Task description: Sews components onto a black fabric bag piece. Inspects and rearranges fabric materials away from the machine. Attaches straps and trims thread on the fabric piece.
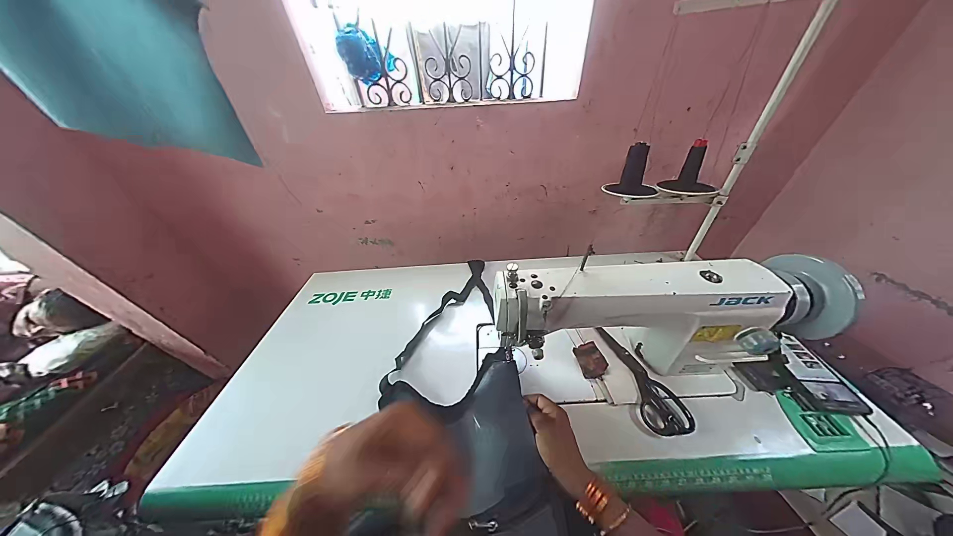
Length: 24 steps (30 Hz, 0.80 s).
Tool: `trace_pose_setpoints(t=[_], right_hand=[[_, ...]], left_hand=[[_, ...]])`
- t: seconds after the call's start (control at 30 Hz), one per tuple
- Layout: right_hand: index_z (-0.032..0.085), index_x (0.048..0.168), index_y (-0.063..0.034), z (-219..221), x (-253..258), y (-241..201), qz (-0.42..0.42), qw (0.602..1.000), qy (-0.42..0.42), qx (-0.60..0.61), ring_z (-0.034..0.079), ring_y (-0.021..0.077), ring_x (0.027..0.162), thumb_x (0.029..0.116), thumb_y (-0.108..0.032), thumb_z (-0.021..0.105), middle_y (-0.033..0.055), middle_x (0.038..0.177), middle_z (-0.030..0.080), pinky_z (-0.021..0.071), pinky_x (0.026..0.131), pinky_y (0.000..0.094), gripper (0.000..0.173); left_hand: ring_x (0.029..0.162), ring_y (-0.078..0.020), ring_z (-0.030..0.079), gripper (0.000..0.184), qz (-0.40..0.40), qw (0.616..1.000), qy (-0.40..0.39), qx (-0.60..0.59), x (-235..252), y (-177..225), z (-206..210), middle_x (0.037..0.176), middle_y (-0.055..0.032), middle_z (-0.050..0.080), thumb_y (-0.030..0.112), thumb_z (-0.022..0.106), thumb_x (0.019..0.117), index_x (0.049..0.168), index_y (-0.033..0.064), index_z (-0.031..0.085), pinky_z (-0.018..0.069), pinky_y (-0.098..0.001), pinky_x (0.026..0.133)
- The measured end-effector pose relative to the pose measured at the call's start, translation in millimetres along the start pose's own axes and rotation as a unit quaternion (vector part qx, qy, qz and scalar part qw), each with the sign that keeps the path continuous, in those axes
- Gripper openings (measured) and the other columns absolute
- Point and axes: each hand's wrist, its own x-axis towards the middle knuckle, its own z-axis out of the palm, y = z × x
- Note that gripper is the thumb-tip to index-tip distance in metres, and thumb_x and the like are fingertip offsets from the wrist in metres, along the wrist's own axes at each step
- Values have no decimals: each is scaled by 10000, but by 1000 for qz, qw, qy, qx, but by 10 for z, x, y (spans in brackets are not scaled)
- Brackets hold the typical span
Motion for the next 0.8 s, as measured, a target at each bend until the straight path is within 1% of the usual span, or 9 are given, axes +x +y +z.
trace_pose_setpoints(t=[0.03,0.13,0.2,0.27,0.33,0.43,0.5,0.67,0.8], right_hand=[[683,929,7,32,-79,12,0,999,26,30,581,22,709,1035,-58,534,-1,759,627,484,702,207,195],[696,919,1,-4,-199,148,-61,996,60,-37,559,23,684,1018,-110,574,-1,739,615,470,680,211,193],[717,1121,39,-77,-285,161,-91,982,47,-158,645,131,709,1009,-114,565,97,813,706,533,705,315,243],[653,1293,88,-103,-363,67,-97,958,12,-271,752,328,827,1012,-65,534,224,956,759,588,791,483,341],[655,1294,90,-115,-445,-10,-79,936,-26,-342,752,398,949,1020,-38,497,255,1050,752,578,872,534,341],[721,1116,70,-88,-487,29,-116,904,-20,-410,742,369,765,988,-45,503,211,816,730,592,701,515,278],[720,1098,75,-69,-521,44,-128,900,-14,-416,741,367,742,987,-56,518,206,796,727,593,682,515,266],[667,1259,107,-58,-593,-101,-75,928,-50,-362,752,412,846,987,-90,582,256,951,754,587,795,547,347],[738,1057,81,-14,-480,59,-151,929,1,-338,736,315,697,939,-43,563,186,775,733,589,657,467,245]], left_hand=[[786,-117,715,315,-40,993,69,90,366,-472,21,921,-50,756,307,589,1026,1033,43,760,609,-298,729],[1278,-394,560,410,-197,922,91,321,1044,-1469,314,1384,-211,608,297,667,984,1307,48,700,425,-531,1108],[1278,-432,541,420,-193,895,146,376,1084,-1749,517,1384,-196,612,368,674,964,1285,102,730,429,-580,1069],[1274,-432,562,409,-186,881,184,394,1069,-1770,610,1367,-182,639,363,685,958,1269,104,739,455,-583,1030],[1305,-422,546,392,-176,877,188,405,1017,-1732,690,1408,-161,617,309,674,969,1302,105,712,457,-582,1029],[1243,-364,629,226,-36,864,193,464,923,-1854,714,1346,-71,687,187,627,976,1134,154,785,526,-575,877],[1176,-285,678,239,18,858,178,480,878,-1925,661,1245,-12,742,209,571,990,1061,159,794,533,-518,825],[1149,-249,685,400,60,873,160,458,853,-1968,511,1168,-19,768,479,595,985,1009,137,801,538,-471,856],[1178,-241,684,358,68,877,157,448,889,-2029,394,1185,-24,764,451,622,979,1005,148,810,549,-465,934]])
